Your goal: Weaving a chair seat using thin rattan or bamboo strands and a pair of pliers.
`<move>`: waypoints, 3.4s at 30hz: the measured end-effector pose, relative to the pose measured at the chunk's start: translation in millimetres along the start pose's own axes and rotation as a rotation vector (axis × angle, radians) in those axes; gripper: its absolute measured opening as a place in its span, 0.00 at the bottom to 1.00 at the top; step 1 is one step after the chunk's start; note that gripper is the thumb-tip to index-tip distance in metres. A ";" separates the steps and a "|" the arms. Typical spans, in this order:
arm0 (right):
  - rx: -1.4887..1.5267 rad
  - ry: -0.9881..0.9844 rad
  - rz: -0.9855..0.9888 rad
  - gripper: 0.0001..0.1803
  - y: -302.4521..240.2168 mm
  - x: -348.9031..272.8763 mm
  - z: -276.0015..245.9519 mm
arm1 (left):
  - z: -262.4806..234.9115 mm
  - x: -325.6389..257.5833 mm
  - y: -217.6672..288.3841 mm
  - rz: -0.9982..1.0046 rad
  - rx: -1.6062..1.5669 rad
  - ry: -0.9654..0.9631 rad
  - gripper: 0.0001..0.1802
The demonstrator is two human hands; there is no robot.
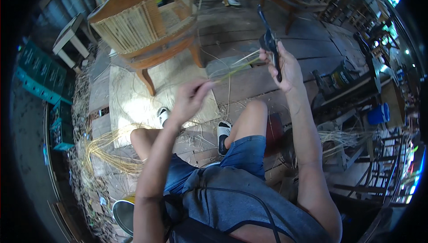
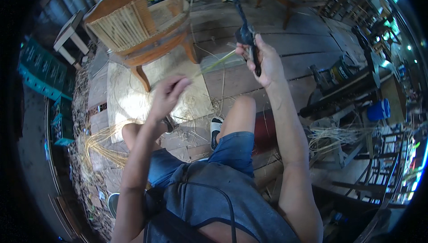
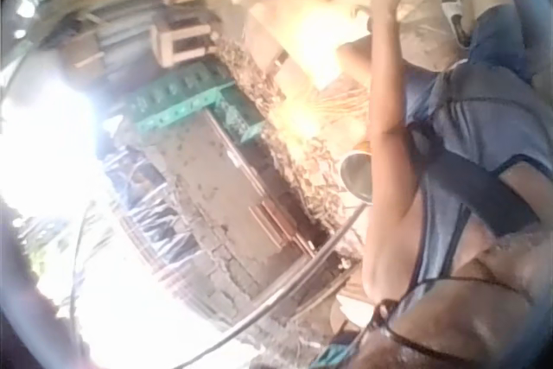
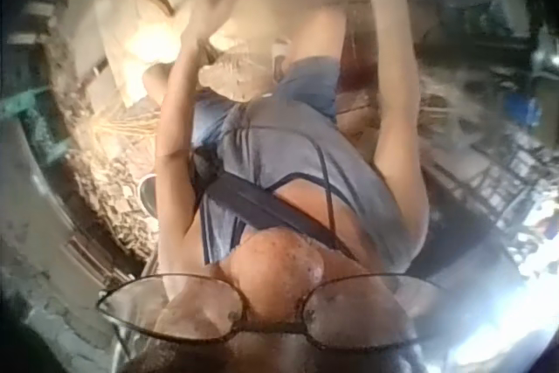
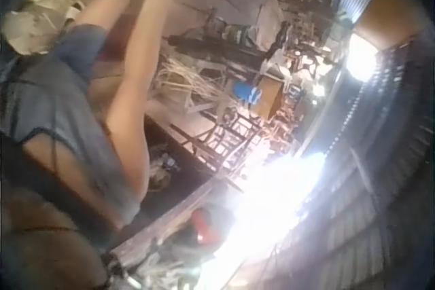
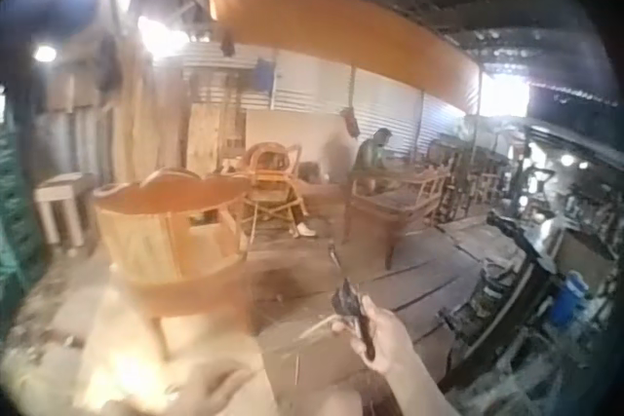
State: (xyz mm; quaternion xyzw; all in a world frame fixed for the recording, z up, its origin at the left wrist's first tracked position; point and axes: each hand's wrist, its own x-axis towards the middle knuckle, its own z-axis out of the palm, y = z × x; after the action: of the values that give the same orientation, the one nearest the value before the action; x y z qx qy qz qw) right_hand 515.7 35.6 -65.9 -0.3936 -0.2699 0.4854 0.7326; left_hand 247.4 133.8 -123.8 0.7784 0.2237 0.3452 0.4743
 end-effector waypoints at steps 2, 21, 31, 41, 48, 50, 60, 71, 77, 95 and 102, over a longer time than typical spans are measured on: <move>-0.065 0.064 -0.042 0.21 -17.7 7.2 -33.4 | -29.7 -14.6 -19.6 -0.019 0.146 -0.029 0.09; -0.349 0.120 -0.077 0.22 -37.4 -7.4 -50.1 | -98.8 -98.0 -74.6 -0.264 0.293 -0.131 0.09; -0.033 -0.346 0.301 0.23 130.4 -65.7 54.8 | -28.9 -60.6 -14.4 -0.255 -0.064 -0.149 0.08; 0.047 -0.070 0.143 0.21 80.6 -38.7 33.0 | -55.5 -47.3 -8.0 -0.363 -0.047 -0.185 0.09; 0.064 -0.043 0.117 0.21 58.6 -32.6 19.7 | -83.6 -40.1 -12.0 -0.358 -0.017 -0.211 0.10; 0.088 -0.040 0.102 0.22 55.8 -31.7 15.0 | -91.8 -39.6 -14.3 -0.360 0.041 -0.216 0.11; 0.101 0.009 0.020 0.21 26.5 -25.3 -20.5 | -104.3 -38.6 -13.7 -0.418 -0.180 -0.277 0.08; 0.085 -0.003 -0.016 0.20 4.7 -26.6 -45.5 | -101.1 -31.8 -27.4 -0.425 -0.242 -0.242 0.06; 0.029 0.146 -0.020 0.21 13.8 -36.0 -63.3 | -102.6 -29.0 -45.3 -0.430 -0.190 -0.192 0.07; 0.306 0.180 0.425 0.23 195.7 -111.1 30.5 | 37.4 -53.1 -59.4 -0.476 -0.749 0.431 0.16; 0.426 -0.123 0.420 0.24 148.5 -115.1 36.7 | -25.9 -48.8 -24.0 -0.367 -0.145 -0.228 0.15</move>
State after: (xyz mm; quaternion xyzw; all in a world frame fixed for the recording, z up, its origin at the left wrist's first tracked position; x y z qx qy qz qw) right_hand 369.1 -26.6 -172.1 -0.2481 -0.1186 0.6948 0.6645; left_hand 195.2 126.7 -153.1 0.7225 0.2814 0.1780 0.6059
